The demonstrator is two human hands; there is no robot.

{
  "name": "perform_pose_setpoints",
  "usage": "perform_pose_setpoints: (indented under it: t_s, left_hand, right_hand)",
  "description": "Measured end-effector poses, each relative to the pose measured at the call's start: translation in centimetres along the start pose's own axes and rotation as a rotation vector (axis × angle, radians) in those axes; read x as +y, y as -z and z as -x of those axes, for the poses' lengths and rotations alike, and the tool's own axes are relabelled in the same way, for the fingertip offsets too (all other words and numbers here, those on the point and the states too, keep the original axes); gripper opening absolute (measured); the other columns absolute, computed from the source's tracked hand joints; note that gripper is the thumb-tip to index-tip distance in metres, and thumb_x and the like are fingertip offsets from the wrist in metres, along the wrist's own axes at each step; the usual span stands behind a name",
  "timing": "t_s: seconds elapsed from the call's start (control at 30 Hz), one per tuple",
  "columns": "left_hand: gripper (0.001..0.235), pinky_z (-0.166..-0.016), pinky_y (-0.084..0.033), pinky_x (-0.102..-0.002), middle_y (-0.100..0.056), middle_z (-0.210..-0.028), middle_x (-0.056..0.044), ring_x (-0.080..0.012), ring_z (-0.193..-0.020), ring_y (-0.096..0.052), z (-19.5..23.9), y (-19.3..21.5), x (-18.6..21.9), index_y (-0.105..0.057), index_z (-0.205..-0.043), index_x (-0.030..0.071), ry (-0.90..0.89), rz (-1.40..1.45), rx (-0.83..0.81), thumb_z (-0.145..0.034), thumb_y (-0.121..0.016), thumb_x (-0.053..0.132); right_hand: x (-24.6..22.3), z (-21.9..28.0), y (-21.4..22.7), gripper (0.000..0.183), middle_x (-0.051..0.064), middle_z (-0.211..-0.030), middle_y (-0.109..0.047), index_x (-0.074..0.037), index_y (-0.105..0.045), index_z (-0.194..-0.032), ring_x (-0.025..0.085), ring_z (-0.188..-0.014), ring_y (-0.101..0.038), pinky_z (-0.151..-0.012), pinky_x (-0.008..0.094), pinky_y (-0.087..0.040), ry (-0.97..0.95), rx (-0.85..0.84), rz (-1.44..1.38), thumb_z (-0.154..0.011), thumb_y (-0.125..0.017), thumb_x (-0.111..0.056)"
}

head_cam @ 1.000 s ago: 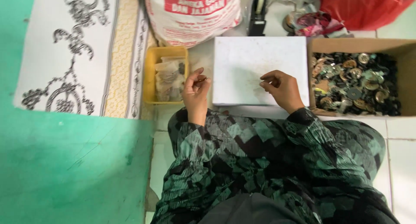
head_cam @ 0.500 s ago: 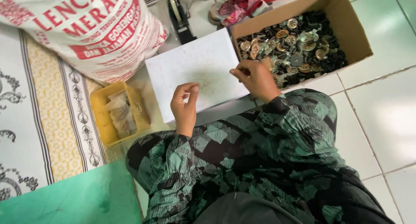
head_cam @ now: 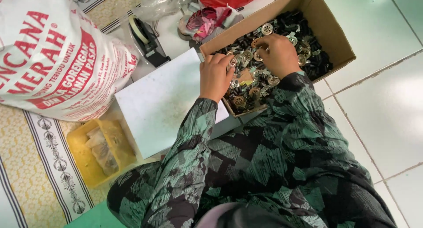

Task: Sorting small metal decorative pieces from a box and packaging them into small plastic bags.

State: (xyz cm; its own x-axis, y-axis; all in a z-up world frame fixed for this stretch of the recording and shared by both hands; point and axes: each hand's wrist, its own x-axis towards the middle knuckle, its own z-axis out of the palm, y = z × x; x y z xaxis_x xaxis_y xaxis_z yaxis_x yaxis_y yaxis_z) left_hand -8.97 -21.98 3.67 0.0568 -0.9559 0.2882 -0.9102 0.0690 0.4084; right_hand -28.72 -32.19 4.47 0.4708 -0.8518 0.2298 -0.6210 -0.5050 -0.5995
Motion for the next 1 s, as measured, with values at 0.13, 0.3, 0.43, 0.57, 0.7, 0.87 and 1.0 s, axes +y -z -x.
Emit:
perform_pose_setpoints:
  t_s: [0.13, 0.3, 0.43, 0.57, 0.7, 0.87, 1.0]
  left_hand:
    - [0.028, -0.1, -0.046, -0.048, -0.065, -0.117, -0.003, -0.023, -0.118, -0.053, -1.7, -7.8, -2.6, -0.07, -0.123, 0.014, -0.025, -0.157, -0.2, -0.096, -0.074, 0.021]
    - [0.009, -0.1, -0.047, -0.044, -0.056, -0.135, -0.004, -0.0247, -0.121, -0.048, -1.7, -14.0, -5.4, -0.074, -0.081, 0.013, 0.0, -0.477, -0.418, -0.087, -0.078, 0.008]
    - [0.011, -0.098, -0.049, -0.042, -0.056, -0.128, -0.007, -0.0244, -0.118, -0.051, -1.8, -15.4, -5.8, -0.072, -0.078, 0.012, -0.046, -0.524, -0.368, -0.086, -0.079, 0.009]
    - [0.008, -0.097, -0.051, -0.042, -0.064, -0.115, -0.006, -0.0246, -0.116, -0.056, -1.8, -15.3, -5.6, -0.075, -0.083, 0.012, -0.025, -0.48, -0.371, -0.089, -0.078, 0.008]
    - [0.007, -0.101, -0.045, -0.047, -0.069, -0.11, -0.006, -0.0277, -0.119, -0.057, -2.2, -12.4, -4.4, -0.078, -0.091, 0.014, 0.013, -0.342, -0.402, -0.091, -0.074, 0.008]
    - [0.015, -0.107, -0.045, -0.043, -0.071, -0.109, -0.005, -0.0258, -0.116, -0.061, -3.1, -6.2, -1.0, -0.078, -0.103, 0.014, 0.157, -0.028, -0.286, -0.103, -0.064, 0.019]
    - [0.02, -0.082, -0.061, -0.042, -0.075, -0.102, -0.01, -0.027, -0.097, -0.073, -2.8, -2.4, 0.2, -0.076, -0.115, 0.015, 0.321, 0.457, -0.195, -0.104, -0.06, 0.013]
  right_hand:
    - [-1.1, -2.0, -1.1, 0.022, 0.021, -0.117, -0.07, -0.001, -0.075, -0.118, 0.044, -0.124, -0.06, -0.096, 0.053, -0.058, 0.008, -0.286, 0.194, -0.097, -0.069, -0.001]
    - [1.1, -2.6, -5.5, 0.024, 0.007, -0.129, -0.065, -0.012, -0.073, -0.122, 0.031, -0.116, -0.055, -0.085, 0.043, -0.06, 0.29, -0.435, 0.459, -0.099, -0.067, -0.005]
    - [3.3, -2.5, -7.4, 0.024, 0.001, -0.127, -0.057, -0.019, -0.07, -0.121, 0.023, -0.112, -0.048, -0.083, 0.035, -0.056, 0.363, -0.419, 0.635, -0.098, -0.068, -0.013]
    - [4.4, -1.9, -7.8, 0.024, 0.001, -0.115, -0.067, -0.021, -0.072, -0.119, 0.025, -0.113, -0.057, -0.086, 0.039, -0.054, 0.341, -0.46, 0.66, -0.095, -0.072, -0.022]
    - [6.1, -1.8, -9.0, 0.026, 0.0, -0.108, -0.07, -0.024, -0.072, -0.11, 0.025, -0.113, -0.06, -0.089, 0.045, -0.053, 0.261, -0.481, 0.615, -0.086, -0.078, -0.032]
    - [7.6, -1.5, -7.9, 0.018, 0.002, -0.101, -0.074, -0.02, -0.073, -0.106, 0.031, -0.107, -0.066, -0.092, 0.055, -0.052, 0.051, -0.455, 0.375, -0.09, -0.076, -0.027]
    - [4.6, -1.2, -3.4, 0.017, 0.014, -0.095, -0.073, -0.008, -0.071, -0.109, 0.034, -0.091, -0.072, -0.079, 0.055, -0.058, -0.145, -0.386, -0.045, -0.093, -0.076, -0.012]
